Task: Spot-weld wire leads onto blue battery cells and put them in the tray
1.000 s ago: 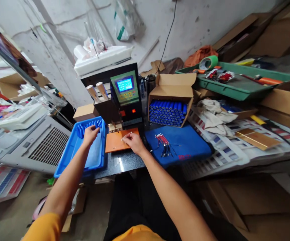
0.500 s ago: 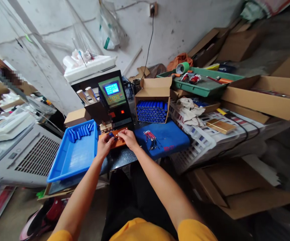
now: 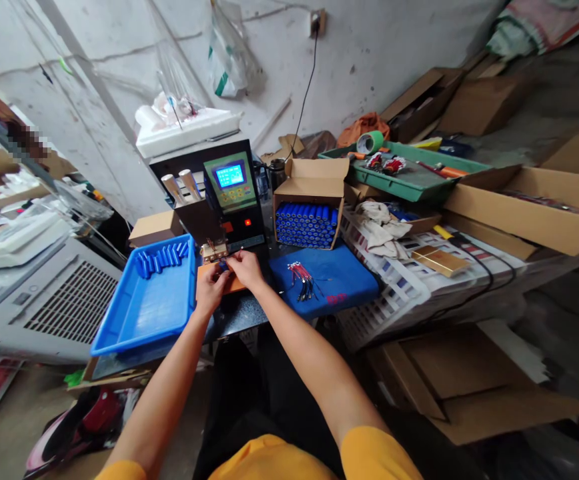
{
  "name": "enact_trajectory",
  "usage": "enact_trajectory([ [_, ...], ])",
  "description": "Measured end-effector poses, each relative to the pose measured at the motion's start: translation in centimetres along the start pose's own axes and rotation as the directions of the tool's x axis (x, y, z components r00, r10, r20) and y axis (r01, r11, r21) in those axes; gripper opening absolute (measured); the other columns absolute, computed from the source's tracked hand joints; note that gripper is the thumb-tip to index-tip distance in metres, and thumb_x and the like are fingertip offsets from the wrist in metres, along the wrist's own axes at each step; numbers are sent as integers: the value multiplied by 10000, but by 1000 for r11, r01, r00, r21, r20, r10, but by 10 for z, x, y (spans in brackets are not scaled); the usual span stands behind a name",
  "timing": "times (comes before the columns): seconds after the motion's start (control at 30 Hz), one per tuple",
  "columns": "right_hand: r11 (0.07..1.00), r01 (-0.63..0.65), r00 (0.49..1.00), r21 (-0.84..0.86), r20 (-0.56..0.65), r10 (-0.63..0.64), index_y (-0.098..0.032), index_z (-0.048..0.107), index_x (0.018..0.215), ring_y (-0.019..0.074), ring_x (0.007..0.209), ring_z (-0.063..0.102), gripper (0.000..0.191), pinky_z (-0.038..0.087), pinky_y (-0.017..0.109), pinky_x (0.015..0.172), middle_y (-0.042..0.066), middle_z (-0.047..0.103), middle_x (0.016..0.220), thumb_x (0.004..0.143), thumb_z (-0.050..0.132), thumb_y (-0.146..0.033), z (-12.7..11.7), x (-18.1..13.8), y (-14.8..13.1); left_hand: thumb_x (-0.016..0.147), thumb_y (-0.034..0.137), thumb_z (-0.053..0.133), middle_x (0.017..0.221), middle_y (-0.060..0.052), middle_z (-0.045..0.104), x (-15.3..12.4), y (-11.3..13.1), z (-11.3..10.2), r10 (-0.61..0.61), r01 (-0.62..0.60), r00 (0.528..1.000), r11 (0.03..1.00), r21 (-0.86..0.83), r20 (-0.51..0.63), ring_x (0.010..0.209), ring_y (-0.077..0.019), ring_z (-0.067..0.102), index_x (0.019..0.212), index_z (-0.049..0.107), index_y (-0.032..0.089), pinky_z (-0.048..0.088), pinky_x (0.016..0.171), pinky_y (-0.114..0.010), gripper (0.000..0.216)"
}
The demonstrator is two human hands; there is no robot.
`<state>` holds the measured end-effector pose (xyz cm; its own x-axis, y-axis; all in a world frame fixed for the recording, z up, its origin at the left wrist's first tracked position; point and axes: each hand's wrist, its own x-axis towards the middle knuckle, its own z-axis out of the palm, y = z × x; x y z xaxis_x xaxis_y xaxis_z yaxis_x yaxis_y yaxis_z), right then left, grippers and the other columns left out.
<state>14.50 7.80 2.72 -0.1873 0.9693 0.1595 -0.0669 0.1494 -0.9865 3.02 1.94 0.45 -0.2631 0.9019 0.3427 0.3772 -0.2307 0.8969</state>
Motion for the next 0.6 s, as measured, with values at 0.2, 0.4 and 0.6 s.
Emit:
enact_trajectory([
  [0.2,992,18,1000,-129,12,-16,-161,656,708,157,680,619,108,463,235,622,24,693,700,740,603,-250,4,5,8,835,314,591,877,-47,719,2,-10,1,-35,36,999,999,29,-4,738,-158,647,1066,675,178,495,686,-260,281],
  [0.4,983,1,1000,-181,8,1,-165,653,706,166,681,624,112,461,240,612,28,693,715,747,610,-260,7,6,8,834,326,591,849,-43,705,2,-12,0,-20,20,1000,998,59,-9,712,-153,625,1039,672,178,482,646,-247,266],
  [0.6,972,10,1000,-233,-8,-12,-159,653,699,167,675,621,116,456,246,614,33,693,717,753,603,-249,7,4,6,831,338,591,840,-34,704,0,-9,1,-32,34,999,997,70,-25,704,-146,617,1045,675,185,471,655,-241,277],
])
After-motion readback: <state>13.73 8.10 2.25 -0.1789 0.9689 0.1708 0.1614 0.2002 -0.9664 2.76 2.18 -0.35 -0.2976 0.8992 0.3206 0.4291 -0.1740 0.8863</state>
